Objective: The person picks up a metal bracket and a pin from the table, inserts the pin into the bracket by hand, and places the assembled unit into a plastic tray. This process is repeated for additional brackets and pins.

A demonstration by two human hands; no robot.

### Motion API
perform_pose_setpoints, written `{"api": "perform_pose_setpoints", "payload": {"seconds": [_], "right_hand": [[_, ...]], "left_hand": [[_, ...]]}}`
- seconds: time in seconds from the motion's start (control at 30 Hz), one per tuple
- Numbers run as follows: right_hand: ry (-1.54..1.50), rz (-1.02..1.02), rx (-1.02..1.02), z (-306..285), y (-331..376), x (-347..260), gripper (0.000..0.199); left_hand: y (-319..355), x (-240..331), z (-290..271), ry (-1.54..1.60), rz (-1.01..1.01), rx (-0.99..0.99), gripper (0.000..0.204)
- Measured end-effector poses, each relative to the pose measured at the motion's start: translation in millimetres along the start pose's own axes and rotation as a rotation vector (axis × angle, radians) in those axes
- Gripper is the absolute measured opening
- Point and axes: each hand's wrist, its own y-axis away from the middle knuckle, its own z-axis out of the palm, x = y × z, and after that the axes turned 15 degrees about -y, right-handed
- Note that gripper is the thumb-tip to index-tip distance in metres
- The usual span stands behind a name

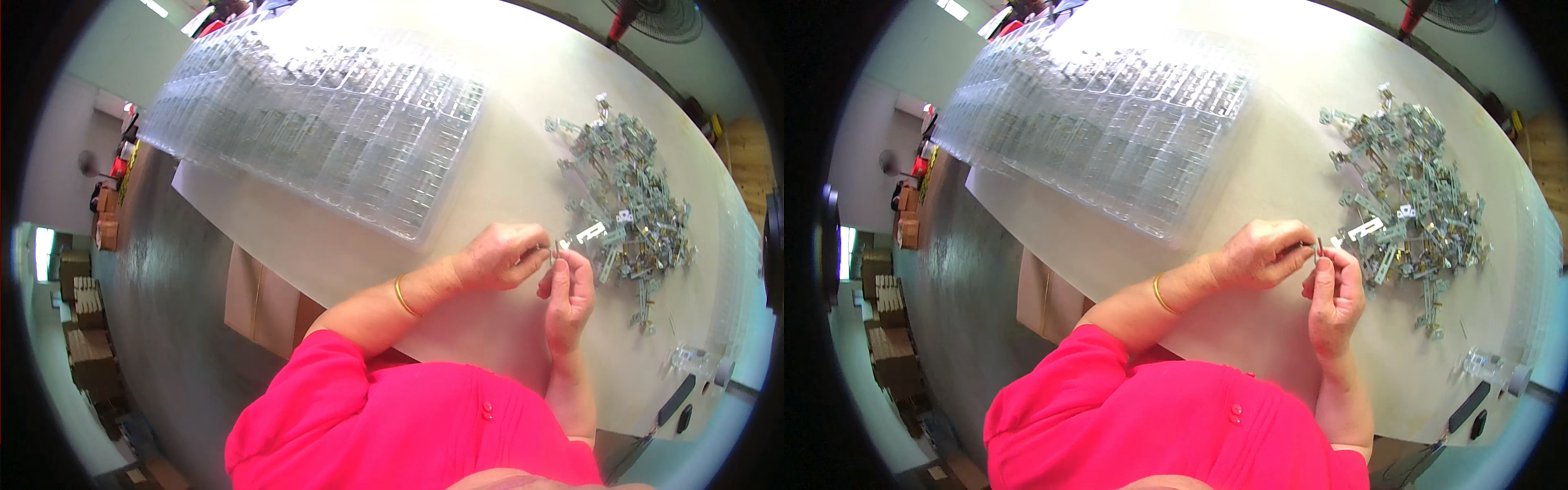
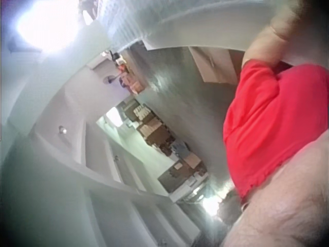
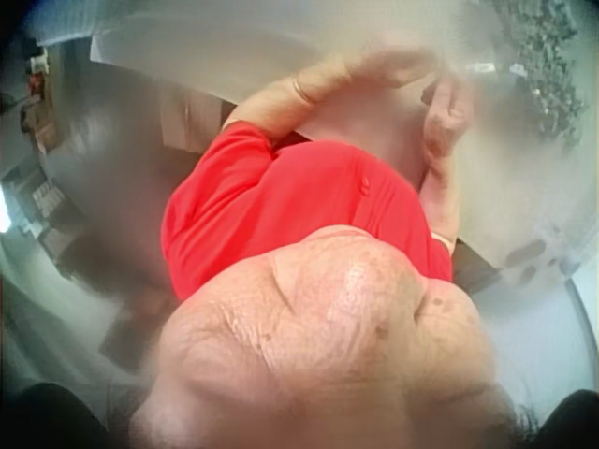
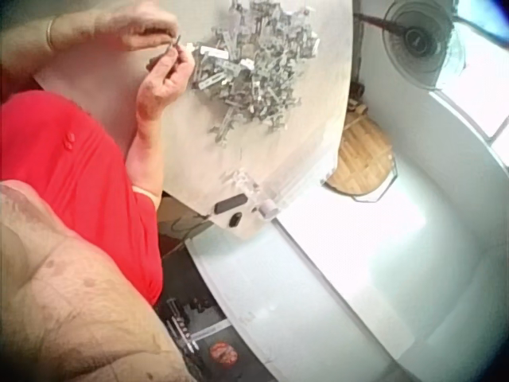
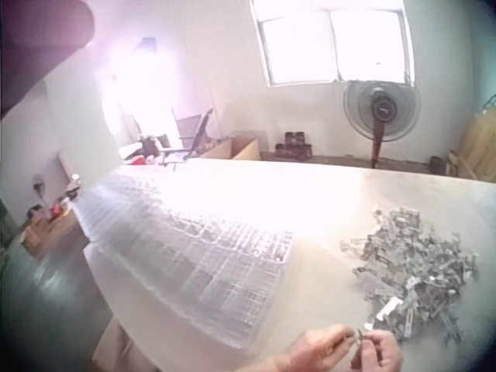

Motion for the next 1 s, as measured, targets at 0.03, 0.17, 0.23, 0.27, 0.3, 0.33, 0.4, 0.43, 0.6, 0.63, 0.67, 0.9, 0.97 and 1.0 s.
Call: {"api": "perform_pose_setpoints", "payload": {"seconds": [0.03,0.17,0.23,0.27,0.3,0.33,0.4,0.43,0.6,0.63,0.67,0.9,0.97,1.0], "right_hand": [[0.003,0.002,0.009,-2,0,2,0.013],[0.107,-0.049,0.065,3,-2,-1,0.005],[0.197,-0.099,0.073,1,-1,-2,0.003],[0.196,-0.101,0.07,-1,-1,-1,0.003],[0.267,-0.182,0.055,-4,-2,2,0.002],[0.339,-0.261,0.042,-6,-1,4,0.002],[0.429,-0.351,0.021,-5,-2,-4,0.001],[0.519,-0.44,-0.003,-5,-3,-6,0.002],[0.405,-0.497,0.077,-5,-10,-6,0.001],[0.335,-0.428,0.113,-4,-9,-6,0.002],[0.263,-0.36,0.152,-3,-6,-6,0.004],[0.026,-0.237,0.126,-2,-5,-9,0.006],[0.016,-0.197,0.13,-2,-6,-7,0.006],[0.0,-0.156,0.117,-2,-5,-5,0.006]], "left_hand": [[0,1,-2,-0.043,-0.006,-0.055,0.013],[0,-1,1,-0.099,0.089,-0.023,0.012],[1,-1,2,-0.112,0.104,-0.025,0.012],[2,-2,3,-0.119,0.118,-0.033,0.012],[3,-2,4,-0.119,0.119,-0.032,0.012],[3,-2,5,-0.116,0.124,-0.024,0.012],[5,0,7,-0.104,0.129,-0.023,0.012],[6,1,8,-0.102,0.127,-0.039,0.012],[4,5,7,0.045,0.036,-0.118,0.008],[5,3,9,0.207,-0.101,-0.116,0.009],[6,1,12,0.365,-0.243,-0.119,0.01],[-10,10,-10,0.608,-0.702,-0.261,0.017],[-11,5,-8,0.687,-0.72,-0.221,0.018],[-10,5,-8,0.689,-0.724,-0.23,0.018]]}}
